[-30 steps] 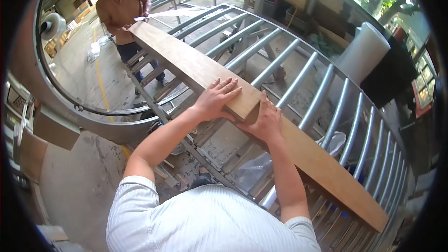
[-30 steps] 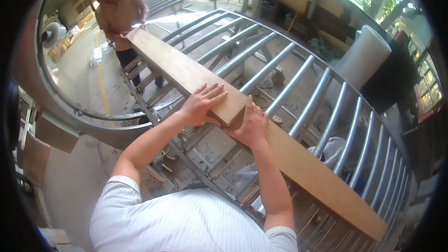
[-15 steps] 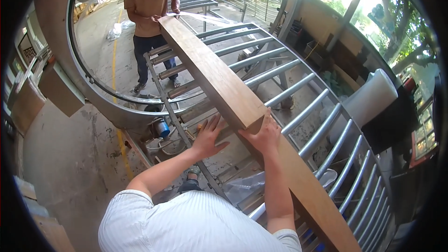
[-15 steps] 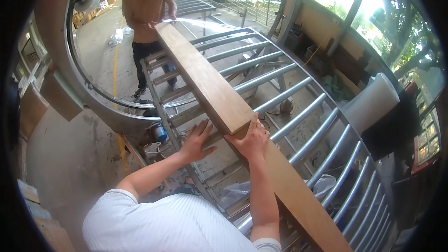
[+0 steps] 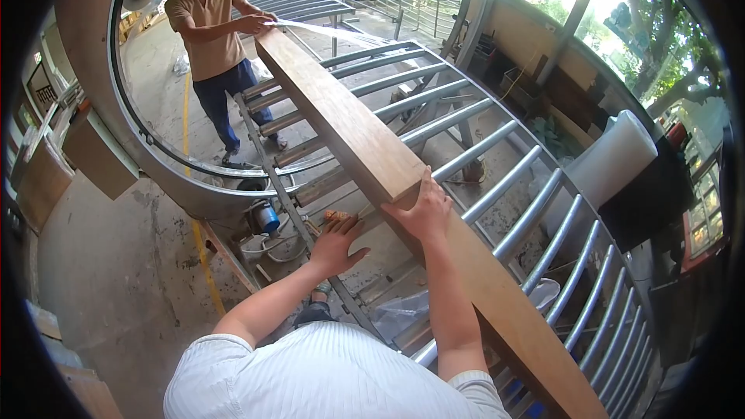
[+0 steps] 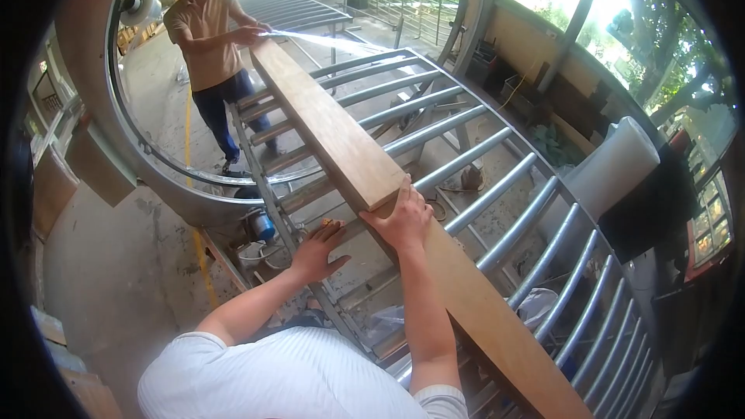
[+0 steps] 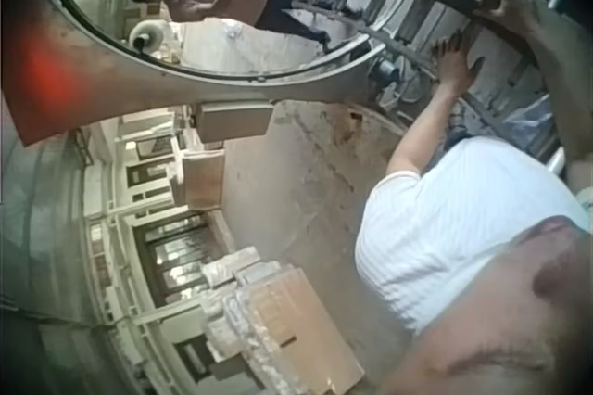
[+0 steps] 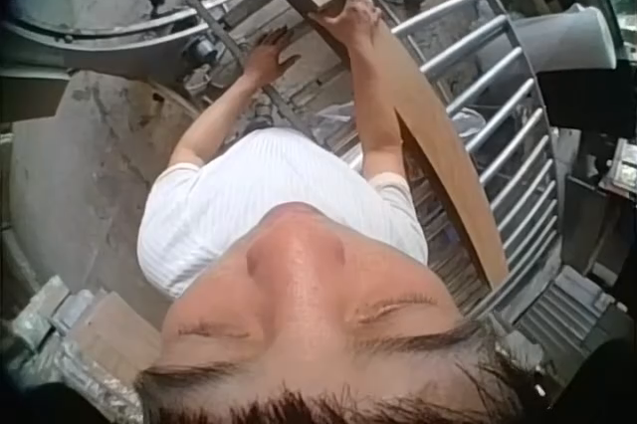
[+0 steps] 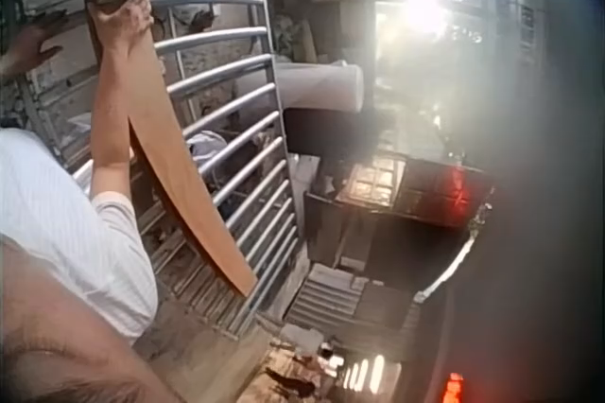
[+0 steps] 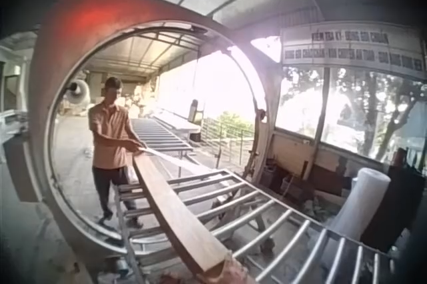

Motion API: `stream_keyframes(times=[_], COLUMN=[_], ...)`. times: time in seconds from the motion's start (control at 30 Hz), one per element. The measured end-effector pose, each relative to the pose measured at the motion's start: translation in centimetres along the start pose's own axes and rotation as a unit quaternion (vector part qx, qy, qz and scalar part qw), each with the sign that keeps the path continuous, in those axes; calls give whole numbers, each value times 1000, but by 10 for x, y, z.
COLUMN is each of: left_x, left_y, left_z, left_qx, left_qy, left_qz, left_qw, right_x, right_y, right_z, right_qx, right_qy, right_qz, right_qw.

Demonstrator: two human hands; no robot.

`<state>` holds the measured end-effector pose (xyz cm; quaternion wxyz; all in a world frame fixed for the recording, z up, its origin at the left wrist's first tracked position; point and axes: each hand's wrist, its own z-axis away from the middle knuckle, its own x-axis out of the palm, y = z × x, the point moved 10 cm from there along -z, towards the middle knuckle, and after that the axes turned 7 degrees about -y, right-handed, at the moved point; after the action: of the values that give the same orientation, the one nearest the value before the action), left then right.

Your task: Moving and placing wooden planks onto a roller conveyor machine.

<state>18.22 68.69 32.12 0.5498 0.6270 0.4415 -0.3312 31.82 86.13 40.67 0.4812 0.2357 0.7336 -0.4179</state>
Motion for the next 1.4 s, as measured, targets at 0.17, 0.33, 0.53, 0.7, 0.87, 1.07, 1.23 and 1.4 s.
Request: stream_keyframes(times=[0.17, 0.33, 0.53, 0.7, 0.87, 1.07, 1.23, 1.4], left_x=[-4, 2, 0, -2, -7, -9, -13, -14], left_y=[2, -3, -2, -5, -7, -19, -22, -28], left_z=[1, -2, -5, -5, -3, 0, 2, 3], left_qx=[-19, -25, -36, -27, -50, -29, -8, 3], left_qy=[1, -15, -21, -2, -28, -16, -18, -39], left_qz=[-18, -5, -3, 3, 40, 66, 89, 121], left_qw=[1000, 1000, 999, 1000, 998, 997, 996, 992], right_x=[-6, -8, -11, -11, -11, -9, -11, -8], right_y=[3, 4, 4, 4, 0, -11, -18, -26], right_z=[4, 5, 2, 4, 8, -1, -1, -3], right_qx=[7, 7, 11, 3, 1, -14, -30, -26], right_qy=[0, 1, -7, 9, 19, 14, 25, 28], right_qz=[-31, -12, -31, -34, -38, -51, -59, -34], right_qw=[1000, 1000, 999, 999, 999, 999, 998, 999])
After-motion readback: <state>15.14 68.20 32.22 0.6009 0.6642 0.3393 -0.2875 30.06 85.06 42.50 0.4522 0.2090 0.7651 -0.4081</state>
